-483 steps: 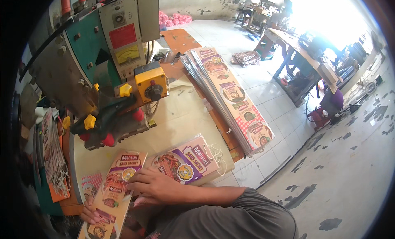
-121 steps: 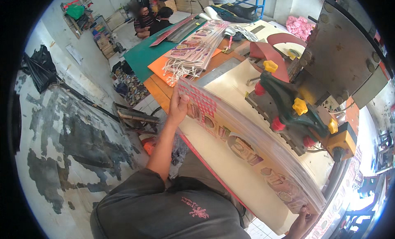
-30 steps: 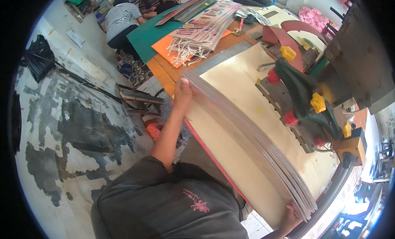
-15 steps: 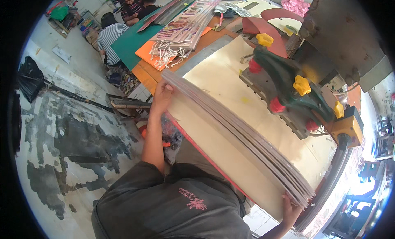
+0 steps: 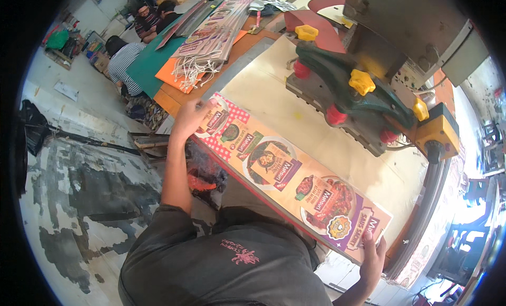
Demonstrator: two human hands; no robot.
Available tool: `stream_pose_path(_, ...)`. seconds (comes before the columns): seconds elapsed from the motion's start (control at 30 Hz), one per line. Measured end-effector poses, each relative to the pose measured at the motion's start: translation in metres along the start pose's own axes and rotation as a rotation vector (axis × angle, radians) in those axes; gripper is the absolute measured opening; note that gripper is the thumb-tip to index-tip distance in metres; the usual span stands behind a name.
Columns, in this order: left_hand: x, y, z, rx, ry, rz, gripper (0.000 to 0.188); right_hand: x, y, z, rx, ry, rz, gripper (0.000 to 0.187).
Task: The person picks up a stack of printed cardboard packaging, fans through the individual sheets by hand, and places them back onto a stack.
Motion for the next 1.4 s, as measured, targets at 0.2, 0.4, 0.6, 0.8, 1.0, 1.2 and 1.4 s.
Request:
stream_pose_path(0.2, -0.01, -0.003, -0.009, -0.039, -0.036, 0.1, 0.052, 0.003, -0.01, 0.011, -0.17, -0.022, 0.094, 0.057)
stream_pose_path(0.4, -0.018, -0.012, -0.012, -0.064, 0.045, 0.156, 0.053, -0.003, -0.015, 0.008, -0.312, 0.086, 0.162, 0.067)
stream_pose_path(0.6, -0.028, -0.016, -0.022, -0.098, -0.013, 0.223, 0.051, -0.017, 0.003, 0.012, -0.238, 0.006, 0.142, 0.051)
stream_pose_path(0.8, -0.047, -0.012, -0.024, -0.076, -0.059, 0.185, 0.049, -0.094, 0.039, 0.024, 0.352, 0.438, 0.305, 0.042)
stream_pose_path(1.0, -0.046, -0.021, -0.029, -0.157, 0.043, 0.272, 0.045, -0.125, -0.036, 0.043, 0.005, 0.95, 0.746, 0.076)
stream_pose_path(1.2, -0.056, -0.021, -0.036, -0.19, 0.027, 0.283, 0.046, -0.068, -0.081, 0.021, -0.216, 0.862, 1.154, 0.075)
stream_pose_path(1.4, -0.064, -0.027, -0.04, -0.237, 0.094, 0.358, 0.047, -0.073, -0.07, 0.023, -0.211, 0.909, 0.962, 0.073)
Point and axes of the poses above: each hand's wrist, its own z-axis away from the middle knuckle, its own y-axis out of the back of the hand, x = y × z, the point moved 8 cm from there along -z, towards the middle knuckle, and after that the axes turned 1 degree about x, right-handed, at the moved point
